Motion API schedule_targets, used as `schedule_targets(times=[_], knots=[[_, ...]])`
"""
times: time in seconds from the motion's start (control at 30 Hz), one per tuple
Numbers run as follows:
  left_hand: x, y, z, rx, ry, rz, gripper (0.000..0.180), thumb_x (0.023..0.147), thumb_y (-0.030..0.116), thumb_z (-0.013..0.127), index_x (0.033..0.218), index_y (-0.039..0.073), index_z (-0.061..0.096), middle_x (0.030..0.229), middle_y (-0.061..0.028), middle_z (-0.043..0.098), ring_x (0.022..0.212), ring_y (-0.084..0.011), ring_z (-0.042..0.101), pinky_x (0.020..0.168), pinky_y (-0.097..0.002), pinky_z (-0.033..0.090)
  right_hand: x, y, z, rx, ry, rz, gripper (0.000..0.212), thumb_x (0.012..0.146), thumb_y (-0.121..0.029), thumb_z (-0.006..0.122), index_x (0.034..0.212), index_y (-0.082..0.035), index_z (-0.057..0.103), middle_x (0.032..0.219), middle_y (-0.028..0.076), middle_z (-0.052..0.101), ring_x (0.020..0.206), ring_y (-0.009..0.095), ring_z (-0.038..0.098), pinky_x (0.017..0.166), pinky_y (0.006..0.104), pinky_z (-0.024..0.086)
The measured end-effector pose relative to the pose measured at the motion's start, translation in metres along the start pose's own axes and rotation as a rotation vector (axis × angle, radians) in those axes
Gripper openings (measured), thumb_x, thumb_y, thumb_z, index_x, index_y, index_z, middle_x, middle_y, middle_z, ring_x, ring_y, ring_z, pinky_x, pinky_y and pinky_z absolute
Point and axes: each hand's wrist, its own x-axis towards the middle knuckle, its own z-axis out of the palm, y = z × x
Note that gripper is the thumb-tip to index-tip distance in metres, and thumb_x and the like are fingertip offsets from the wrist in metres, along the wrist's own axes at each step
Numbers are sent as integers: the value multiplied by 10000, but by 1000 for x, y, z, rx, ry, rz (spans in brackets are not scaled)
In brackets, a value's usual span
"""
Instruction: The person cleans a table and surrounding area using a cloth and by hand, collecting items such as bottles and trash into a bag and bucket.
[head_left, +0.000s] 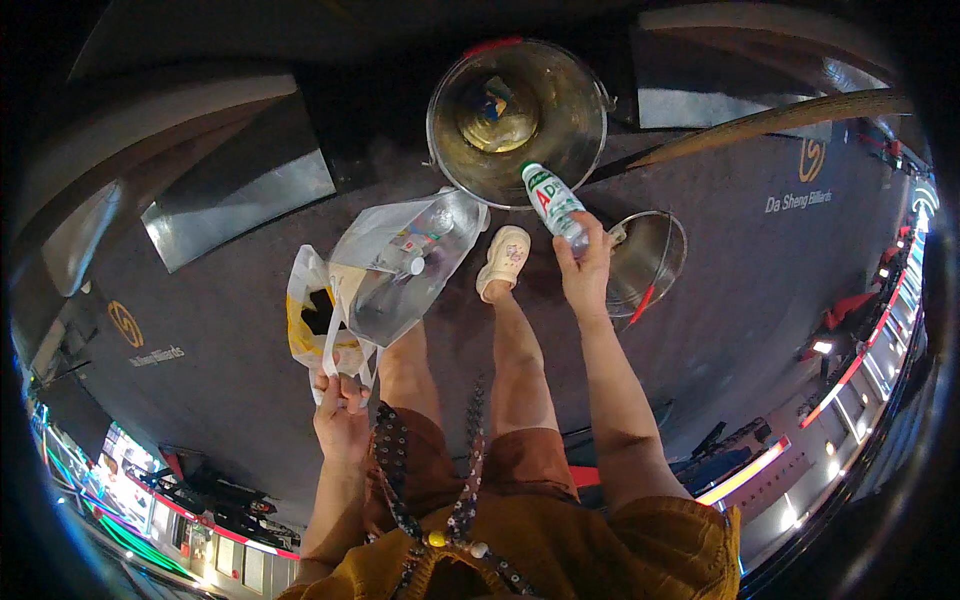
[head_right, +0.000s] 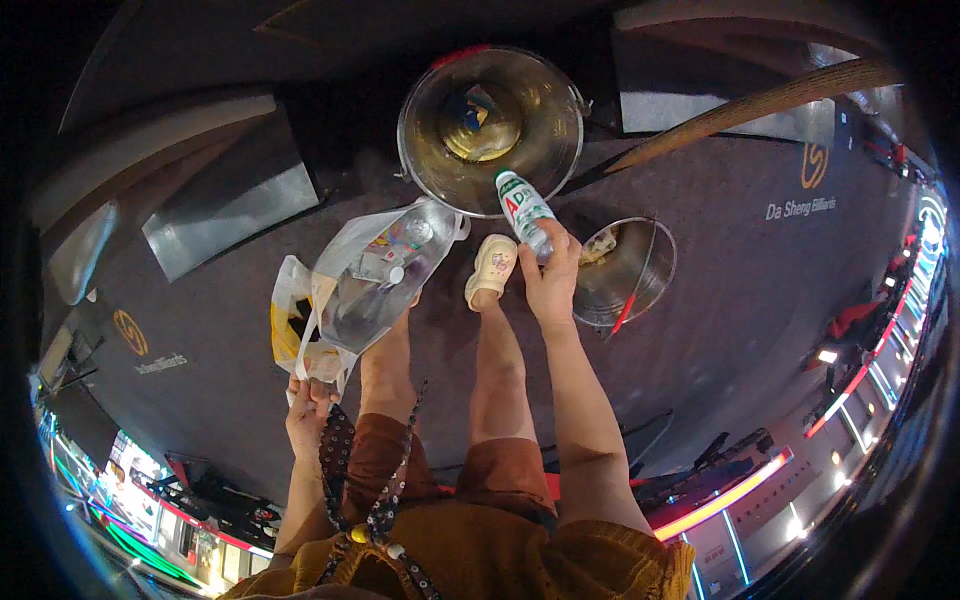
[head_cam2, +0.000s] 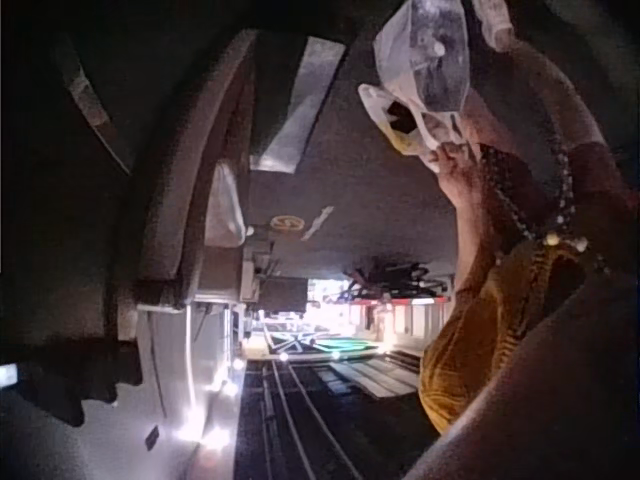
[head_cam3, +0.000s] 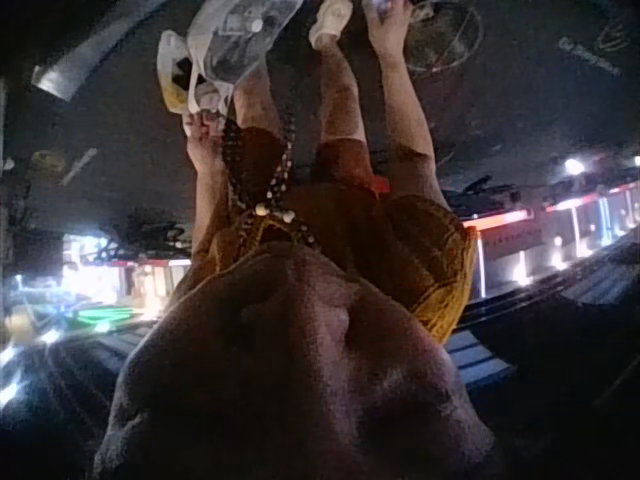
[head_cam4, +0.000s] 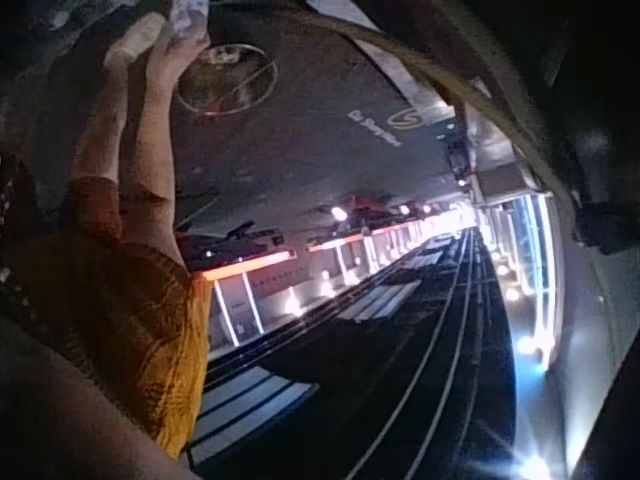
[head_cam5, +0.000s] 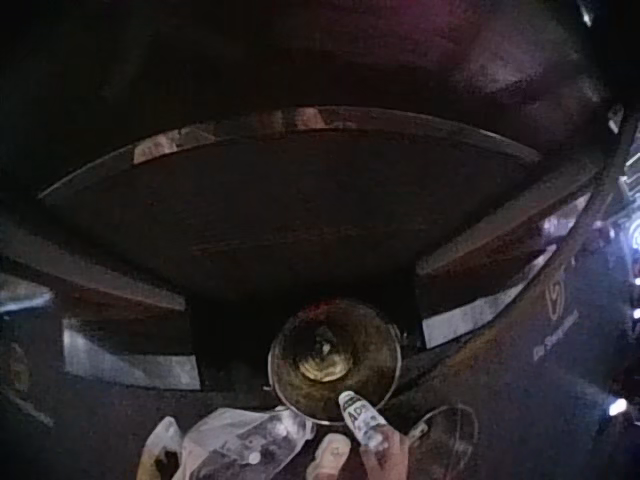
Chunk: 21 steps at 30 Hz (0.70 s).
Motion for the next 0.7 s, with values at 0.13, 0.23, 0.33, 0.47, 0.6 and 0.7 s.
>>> schedule_targets(times=[0.13,0.23,0.33,0.47,0.6,0.7], knots=[[-1,0,2,-38,-43,5,274,886,108,363,1148,47,416,661,14,384,619,-81,383,670,-256,369,-4,-4,2,143,4,127,366,737,-87,587,1078,-82,454,1029,169,478,941,315,435,754,347,403],[2,1,6,-59,-19,15,274,884,101,365,1147,44,416,676,8,388,600,-85,372,669,-263,370,-6,10,4,280,28,132,343,749,-77,577,1069,-68,456,1031,158,478,930,279,454,775,314,399],[-1,1,8,-47,-33,20,270,881,97,369,1142,50,419,669,10,387,576,-88,363,666,-267,370,-13,12,-3,428,41,216,334,771,-70,562,1081,-56,439,1025,116,474,924,211,460,797,275,382],[1,1,10,-70,-6,24,256,881,96,375,1128,63,429,661,12,398,547,-85,355,668,-270,372,-21,-1,-23,696,-7,398,337,809,-62,520,1121,-52,393,1059,66,437,924,139,443,814,246,366],[3,2,15,-128,-97,-3,260,878,97,383,1133,75,427,664,6,410,549,-86,369,677,-270,375,-29,-37,-48,762,-170,371,357,798,-49,522,1130,-52,391,1064,67,439,941,138,442,820,248,369],[2,0,18,-88,-15,-12,264,879,101,375,1136,75,434,658,7,410,576,-85,385,685,-271,382,-32,-53,-32,619,-408,104,397,771,-110,569,1140,-70,427,1029,69,477,956,149,467,838,258,372]])
